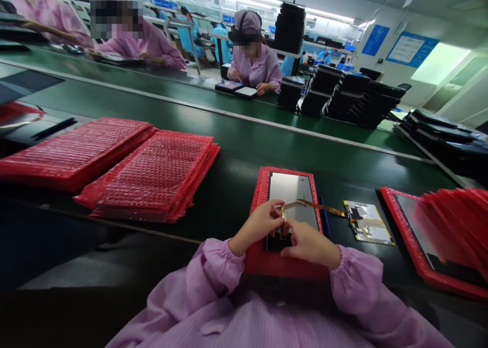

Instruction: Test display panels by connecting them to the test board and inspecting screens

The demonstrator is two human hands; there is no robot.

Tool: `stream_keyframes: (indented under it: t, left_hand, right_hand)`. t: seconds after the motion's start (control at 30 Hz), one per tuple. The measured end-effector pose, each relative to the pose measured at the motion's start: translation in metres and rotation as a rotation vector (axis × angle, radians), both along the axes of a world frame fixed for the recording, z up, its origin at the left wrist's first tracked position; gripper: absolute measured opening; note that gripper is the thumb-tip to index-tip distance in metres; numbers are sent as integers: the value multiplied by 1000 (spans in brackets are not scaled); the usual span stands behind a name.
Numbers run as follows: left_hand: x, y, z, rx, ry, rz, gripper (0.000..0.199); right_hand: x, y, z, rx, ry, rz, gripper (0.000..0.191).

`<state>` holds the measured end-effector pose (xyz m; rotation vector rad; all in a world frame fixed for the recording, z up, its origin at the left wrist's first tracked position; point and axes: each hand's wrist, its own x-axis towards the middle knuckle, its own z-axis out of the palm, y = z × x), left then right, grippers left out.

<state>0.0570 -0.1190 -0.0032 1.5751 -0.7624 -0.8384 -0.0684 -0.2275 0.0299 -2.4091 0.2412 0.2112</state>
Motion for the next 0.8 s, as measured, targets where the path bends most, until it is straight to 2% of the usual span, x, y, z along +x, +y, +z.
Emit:
stream_keyframes:
  t: [0.2, 0.33, 0.43, 0.5, 0.57, 0.63, 0.73, 0.8]
  left_hand:
    - [2, -1, -2, -22, 36, -1, 49]
    - [1, -1, -3, -39, 43, 2, 48]
    - [2, -1, -4, -56, 39, 33, 46]
    - [3, -1, -4, -78, 24, 82, 43]
    - [4, -1, -3, -114, -8, 142, 39]
    - [6, -2, 0, -147, -44, 191, 37]
    - [9, -7, 3, -169, -74, 219, 37]
    - [12, -12, 4, -168, -73, 218, 39]
  right_hand:
    - [2, 1, -4, 23, -37, 4, 34]
    - [-2, 4, -6, -15, -72, -7, 34]
    - [-14, -7, -9, -117, -117, -133, 27]
    - [-24, -22, -14, -249, -164, -329, 14]
    - [-32, -37, -21, -393, -194, -541, 23]
    - [-36, -50, -29, -486, -196, -654, 34]
    - [-42, -58, -37, -525, -181, -646, 55]
    - [-55, -60, -37, -471, -173, -575, 62]
